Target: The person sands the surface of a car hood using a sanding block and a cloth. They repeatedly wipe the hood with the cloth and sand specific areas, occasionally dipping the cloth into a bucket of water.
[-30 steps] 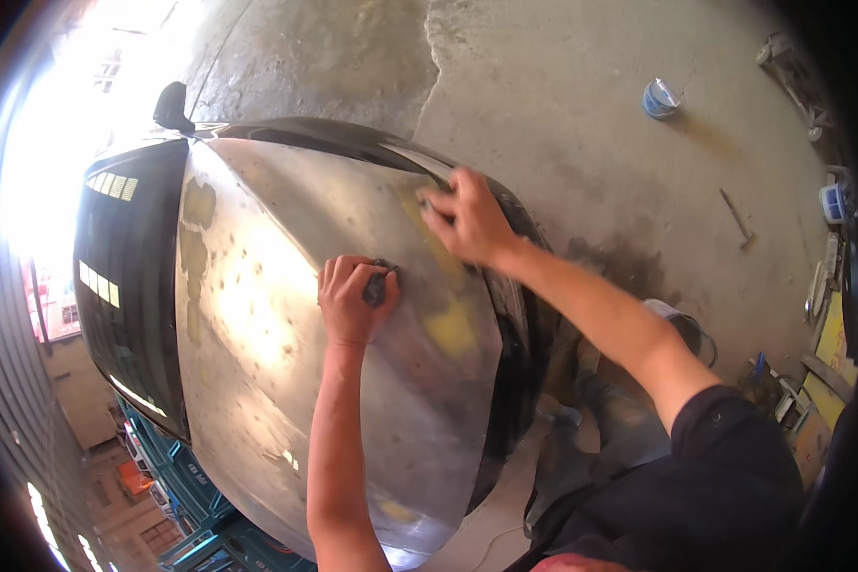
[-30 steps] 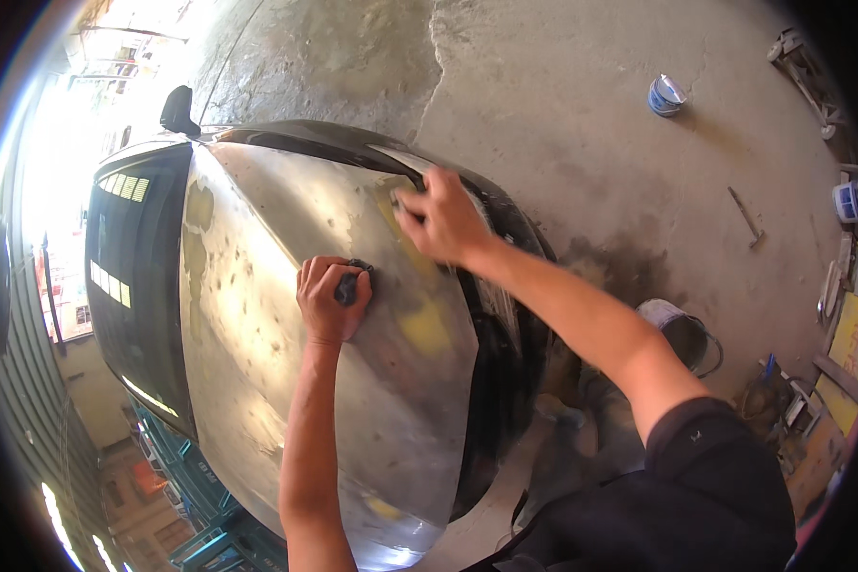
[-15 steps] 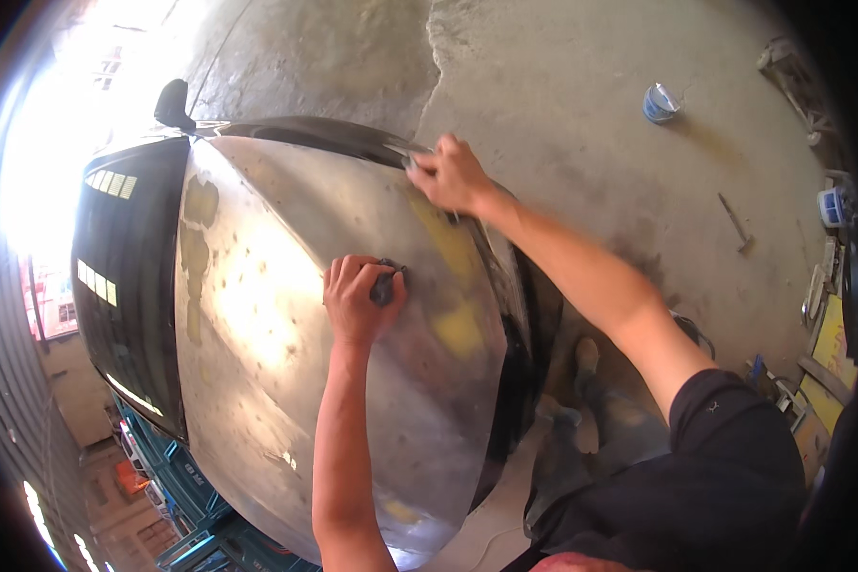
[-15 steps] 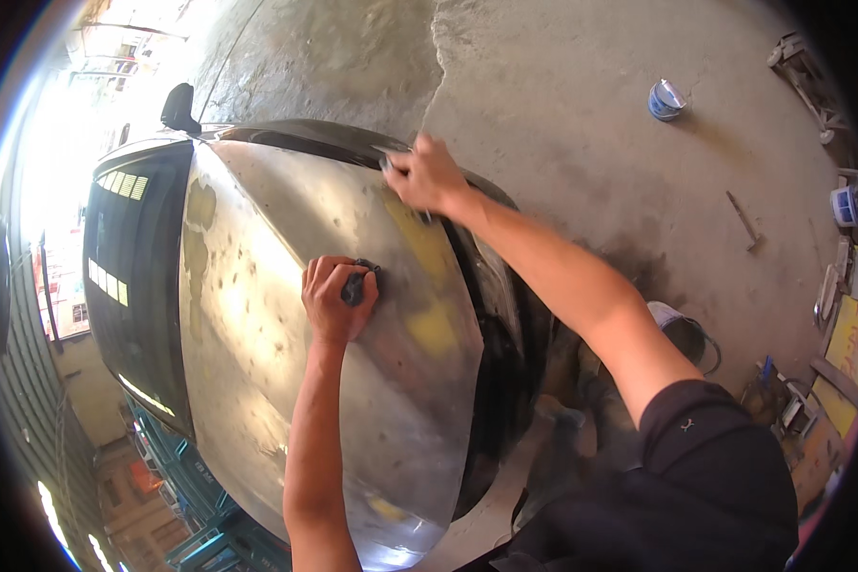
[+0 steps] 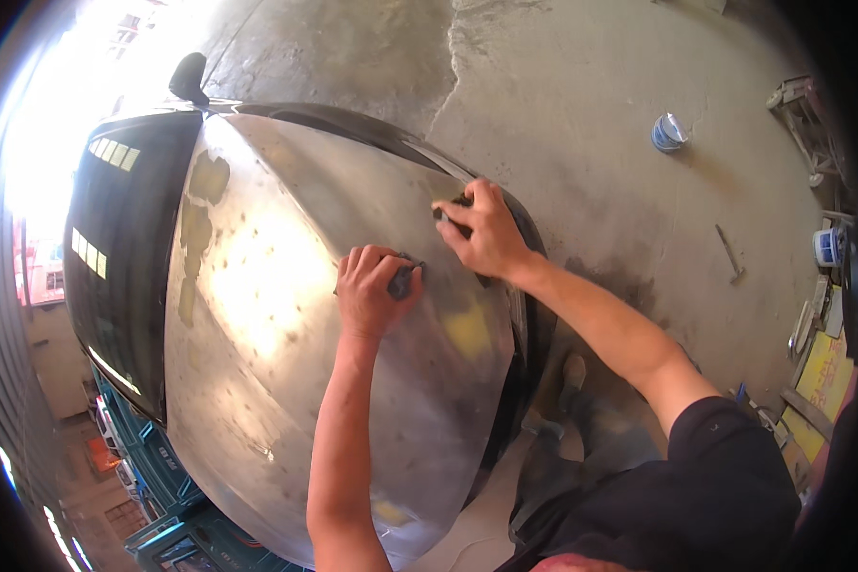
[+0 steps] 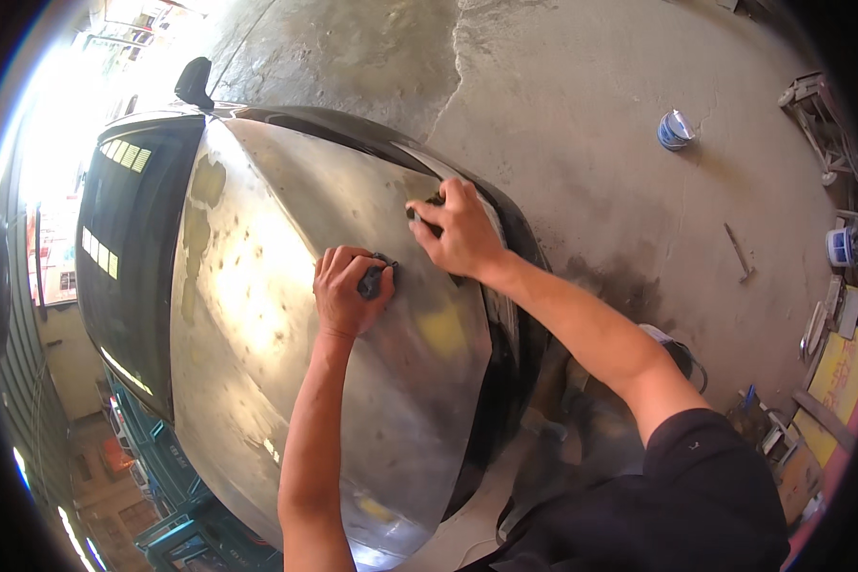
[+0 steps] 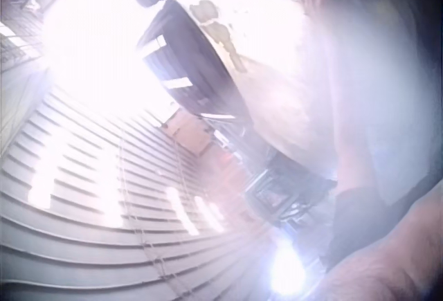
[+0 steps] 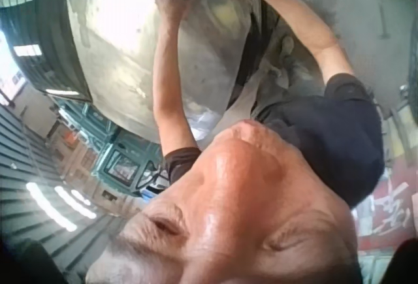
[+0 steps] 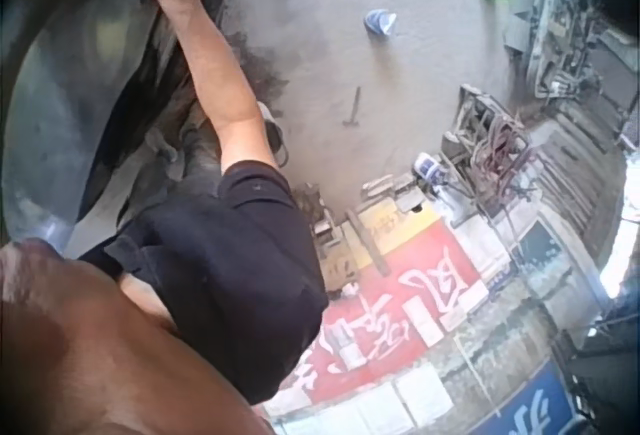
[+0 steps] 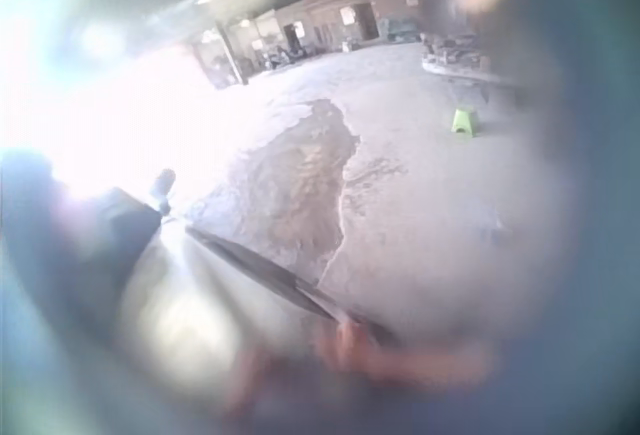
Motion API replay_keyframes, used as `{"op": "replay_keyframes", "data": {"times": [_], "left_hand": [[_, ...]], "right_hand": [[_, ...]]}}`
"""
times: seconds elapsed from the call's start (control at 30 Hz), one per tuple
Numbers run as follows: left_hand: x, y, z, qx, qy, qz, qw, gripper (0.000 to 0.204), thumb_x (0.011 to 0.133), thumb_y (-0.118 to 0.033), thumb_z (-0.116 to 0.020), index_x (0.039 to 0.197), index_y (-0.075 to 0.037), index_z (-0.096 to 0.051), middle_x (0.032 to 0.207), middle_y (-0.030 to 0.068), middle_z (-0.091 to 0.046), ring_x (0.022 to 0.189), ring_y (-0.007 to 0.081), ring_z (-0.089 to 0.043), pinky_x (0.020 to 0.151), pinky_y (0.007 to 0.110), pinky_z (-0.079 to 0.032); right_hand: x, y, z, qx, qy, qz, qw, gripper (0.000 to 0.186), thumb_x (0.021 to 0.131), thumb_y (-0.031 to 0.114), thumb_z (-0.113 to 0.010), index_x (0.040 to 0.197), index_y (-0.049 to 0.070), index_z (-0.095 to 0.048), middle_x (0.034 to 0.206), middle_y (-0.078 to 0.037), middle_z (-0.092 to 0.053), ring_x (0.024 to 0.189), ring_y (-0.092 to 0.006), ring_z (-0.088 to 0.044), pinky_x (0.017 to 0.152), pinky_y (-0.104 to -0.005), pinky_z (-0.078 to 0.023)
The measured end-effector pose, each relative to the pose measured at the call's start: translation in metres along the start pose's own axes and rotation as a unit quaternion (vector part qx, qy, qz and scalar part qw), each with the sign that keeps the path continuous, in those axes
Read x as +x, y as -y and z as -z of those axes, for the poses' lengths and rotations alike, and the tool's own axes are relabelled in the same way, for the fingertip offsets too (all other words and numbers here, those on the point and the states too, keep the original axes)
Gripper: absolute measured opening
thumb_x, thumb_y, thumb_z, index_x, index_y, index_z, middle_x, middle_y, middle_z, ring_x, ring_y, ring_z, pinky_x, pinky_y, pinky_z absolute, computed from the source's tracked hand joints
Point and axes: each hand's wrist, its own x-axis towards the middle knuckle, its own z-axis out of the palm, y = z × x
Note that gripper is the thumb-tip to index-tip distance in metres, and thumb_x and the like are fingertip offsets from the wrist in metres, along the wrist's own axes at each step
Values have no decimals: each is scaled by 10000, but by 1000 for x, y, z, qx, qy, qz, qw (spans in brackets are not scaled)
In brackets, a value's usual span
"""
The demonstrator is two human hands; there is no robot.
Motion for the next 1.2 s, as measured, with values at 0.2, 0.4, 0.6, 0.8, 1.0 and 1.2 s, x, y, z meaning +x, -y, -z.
{"op": "replay_keyframes", "data": {"times": [0.2, 0.4, 0.6, 0.8, 1.0, 1.2], "left_hand": [[18, -15, -20, -39, 2, -14, 999, 156, 824, -180, -912, 910, -169, -782, 1045, 15, -742, 1040, 306, -691, 947, 460, -535], [14, -11, -15, -34, 2, -20, 999, 162, 825, -194, -917, 905, -165, -780, 1039, 16, -738, 1038, 310, -690, 941, 462, -535], [3, 4, 0, -7, -4, -2, 1000, 160, 827, -194, -916, 910, -165, -782, 1037, 21, -737, 1035, 313, -691, 943, 462, -537], [24, -12, -23, -42, -8, -31, 999, 157, 833, -207, -912, 908, -173, -778, 1028, 17, -728, 1026, 306, -690, 921, 462, -530], [0, -2, 5, -13, -1, -4, 1000, 161, 831, -207, -911, 905, -177, -771, 1025, 11, -719, 1021, 296, -688, 909, 458, -527], [4, 1, -3, -22, -2, -14, 1000, 166, 825, -178, -912, 921, -164, -777, 1031, 21, -736, 1018, 311, -696, 924, 454, -534]], "right_hand": [[70, -51, -18, -51, 7, -108, 993, 332, 1006, 324, -802, 1247, 114, -889, 1126, -229, -624, 1078, -422, -619, 1008, -515, -544], [72, -46, -21, -21, 21, -121, 992, 319, 979, 285, -803, 1249, 146, -902, 1229, -283, -636, 1131, -492, -621, 1016, -552, -560], [26, -4, -30, 10, -29, 31, 999, 302, 972, 335, -814, 1189, 147, -906, 1092, -284, -651, 1037, -503, -639, 937, -553, -573], [102, -74, -22, -77, 26, -184, 980, 306, 982, 355, -812, 1197, 160, -907, 1057, -232, -631, 1036, -419, -640, 993, -493, -555], [62, -22, -33, -1, 27, -77, 997, 265, 1002, 380, -789, 1110, 167, -905, 1029, -271, -652, 1028, -441, -643, 958, -531, -561], [53, -32, -31, -28, 17, -64, 997, 256, 982, 351, -817, 1132, 163, -903, 1102, -255, -671, 1045, -429, -645, 955, -529, -554]]}}
